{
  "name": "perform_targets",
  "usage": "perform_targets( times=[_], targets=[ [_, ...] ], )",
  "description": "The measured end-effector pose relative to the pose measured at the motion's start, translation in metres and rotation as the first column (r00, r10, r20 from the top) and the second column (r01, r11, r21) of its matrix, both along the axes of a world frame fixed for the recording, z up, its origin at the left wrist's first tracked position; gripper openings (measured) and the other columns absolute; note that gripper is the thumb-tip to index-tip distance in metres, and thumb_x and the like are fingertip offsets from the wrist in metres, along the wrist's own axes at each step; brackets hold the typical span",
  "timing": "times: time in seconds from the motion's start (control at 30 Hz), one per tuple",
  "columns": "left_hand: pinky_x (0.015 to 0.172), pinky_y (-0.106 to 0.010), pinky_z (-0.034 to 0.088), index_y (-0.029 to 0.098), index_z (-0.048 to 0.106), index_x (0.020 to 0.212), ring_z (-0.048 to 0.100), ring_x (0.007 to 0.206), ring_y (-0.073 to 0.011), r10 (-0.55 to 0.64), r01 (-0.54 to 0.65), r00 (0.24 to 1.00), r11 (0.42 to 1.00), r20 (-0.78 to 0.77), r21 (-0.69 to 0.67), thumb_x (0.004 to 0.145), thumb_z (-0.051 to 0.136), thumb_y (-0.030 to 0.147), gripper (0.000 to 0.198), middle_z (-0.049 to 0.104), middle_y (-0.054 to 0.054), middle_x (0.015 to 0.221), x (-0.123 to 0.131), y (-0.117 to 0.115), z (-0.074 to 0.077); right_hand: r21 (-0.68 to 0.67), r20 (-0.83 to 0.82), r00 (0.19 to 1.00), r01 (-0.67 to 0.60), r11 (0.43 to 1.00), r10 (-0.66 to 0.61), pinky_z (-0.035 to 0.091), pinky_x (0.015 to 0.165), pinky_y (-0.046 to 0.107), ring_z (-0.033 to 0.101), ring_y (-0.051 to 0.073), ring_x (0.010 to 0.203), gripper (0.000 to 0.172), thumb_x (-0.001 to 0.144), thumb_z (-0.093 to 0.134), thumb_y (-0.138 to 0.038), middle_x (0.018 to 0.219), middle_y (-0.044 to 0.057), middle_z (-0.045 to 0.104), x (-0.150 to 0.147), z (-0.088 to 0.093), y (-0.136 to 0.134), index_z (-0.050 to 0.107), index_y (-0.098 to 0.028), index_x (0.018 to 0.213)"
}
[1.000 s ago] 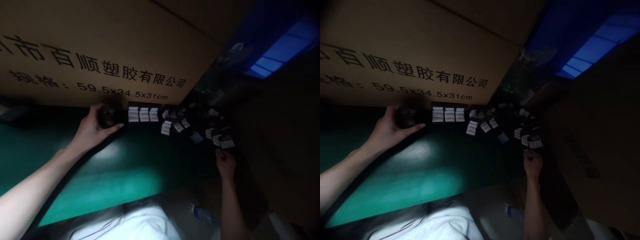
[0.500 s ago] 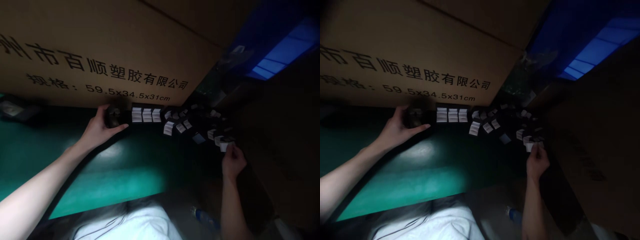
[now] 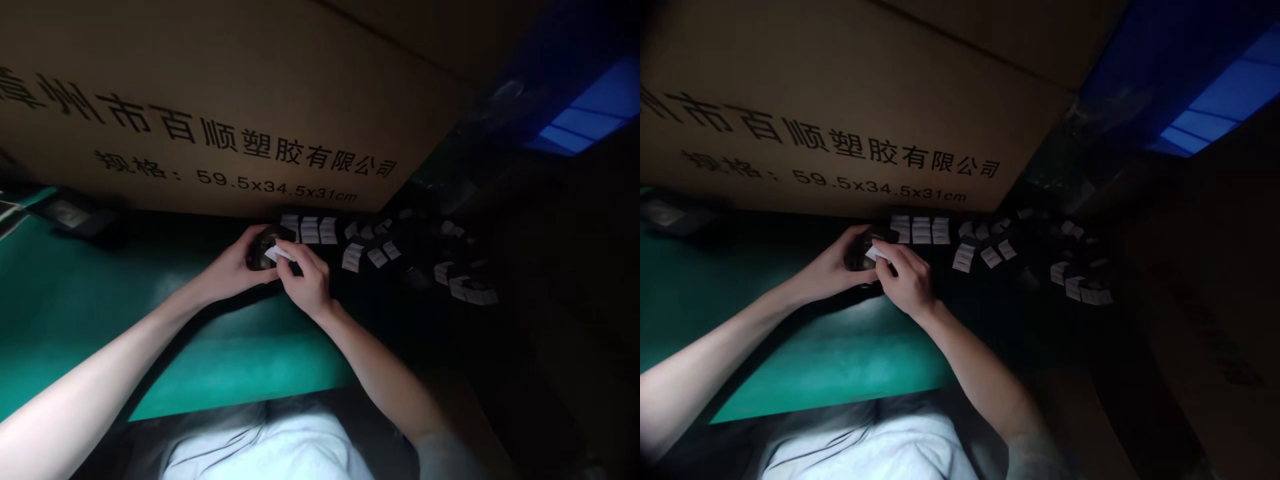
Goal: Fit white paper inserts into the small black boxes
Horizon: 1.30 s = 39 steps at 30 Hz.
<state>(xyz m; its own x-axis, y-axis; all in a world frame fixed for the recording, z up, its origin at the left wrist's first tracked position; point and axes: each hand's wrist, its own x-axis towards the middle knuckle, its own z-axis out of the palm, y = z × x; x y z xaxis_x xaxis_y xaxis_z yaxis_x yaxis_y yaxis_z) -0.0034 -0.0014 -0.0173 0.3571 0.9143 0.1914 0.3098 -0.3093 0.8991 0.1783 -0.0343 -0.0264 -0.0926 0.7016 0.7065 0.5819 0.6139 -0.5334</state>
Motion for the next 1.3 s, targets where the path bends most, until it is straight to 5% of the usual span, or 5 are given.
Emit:
perform_targets(
  times=[0.17, 0.37, 0.53, 0.7, 1.3],
  targets=[
    [0.112, -0.045, 0.055, 0.021, 0.046, 0.159, 0.065, 0.135, -0.0345, -0.098, 0.096, 0.994, 0.995, -0.052, -0.026, 0.08, 0.083, 0.05, 0.092, 0.065, -0.015, 0.15, -0.004, 0.001, 0.005, -0.087, -0.072, 0.996, 0.052, 0.995, -0.058, 0.065, 0.089, 0.032, 0.075, 0.018, 0.091, 0.018, 0.104, 0.059, -0.025, 0.101, 0.006, 0.079, 0.0, -0.01, -0.002, 0.074, -0.024, 0.114],
    [0.082, -0.041, 0.067, 0.026, 0.039, 0.166, 0.076, 0.105, -0.0311, -0.077, 0.071, 0.997, 0.981, -0.024, -0.178, 0.086, 0.074, 0.047, 0.09, 0.068, -0.014, 0.145, 0.002, -0.007, 0.014, -0.052, -0.062, 0.998, -0.021, 0.998, 0.017, 0.065, 0.091, 0.032, 0.077, 0.018, 0.093, 0.02, 0.104, 0.057, -0.022, 0.101, 0.004, 0.081, -0.001, -0.012, 0.002, 0.076, -0.023, 0.11],
    [0.097, -0.045, 0.063, 0.022, 0.05, 0.159, 0.073, 0.117, -0.0341, 0.021, -0.025, 0.999, 0.995, -0.047, -0.096, 0.088, 0.067, 0.043, 0.076, 0.073, -0.013, 0.137, 0.006, -0.008, 0.015, -0.152, 0.129, 0.989, -0.053, 0.987, 0.073, 0.062, 0.104, 0.036, 0.077, 0.02, 0.108, 0.033, 0.104, 0.05, -0.014, 0.118, 0.007, 0.08, -0.003, -0.015, 0.007, 0.076, -0.023, 0.123],
    [0.116, -0.048, 0.05, 0.019, 0.054, 0.154, 0.061, 0.14, -0.0358, 0.069, -0.058, 0.984, 0.996, -0.162, 0.071, 0.087, 0.061, 0.037, 0.07, 0.064, -0.013, 0.153, 0.005, -0.006, 0.017, -0.17, 0.22, 0.97, -0.063, 0.983, 0.1, 0.062, 0.104, 0.033, 0.078, 0.02, 0.108, 0.032, 0.104, 0.052, -0.014, 0.121, 0.006, 0.08, -0.004, -0.014, 0.006, 0.076, -0.023, 0.124],
    [0.118, -0.043, 0.048, 0.014, 0.06, 0.15, 0.062, 0.14, -0.0331, 0.14, -0.103, 0.953, 0.984, -0.27, 0.145, 0.088, 0.049, 0.02, 0.063, 0.067, -0.01, 0.152, 0.003, -0.009, 0.02, -0.139, 0.266, 0.949, -0.133, 0.981, 0.166, 0.06, 0.103, 0.022, 0.077, 0.014, 0.114, 0.035, 0.107, 0.048, -0.013, 0.13, 0.003, 0.077, -0.007, -0.003, 0.0, 0.07, -0.021, 0.132]
  ],
)
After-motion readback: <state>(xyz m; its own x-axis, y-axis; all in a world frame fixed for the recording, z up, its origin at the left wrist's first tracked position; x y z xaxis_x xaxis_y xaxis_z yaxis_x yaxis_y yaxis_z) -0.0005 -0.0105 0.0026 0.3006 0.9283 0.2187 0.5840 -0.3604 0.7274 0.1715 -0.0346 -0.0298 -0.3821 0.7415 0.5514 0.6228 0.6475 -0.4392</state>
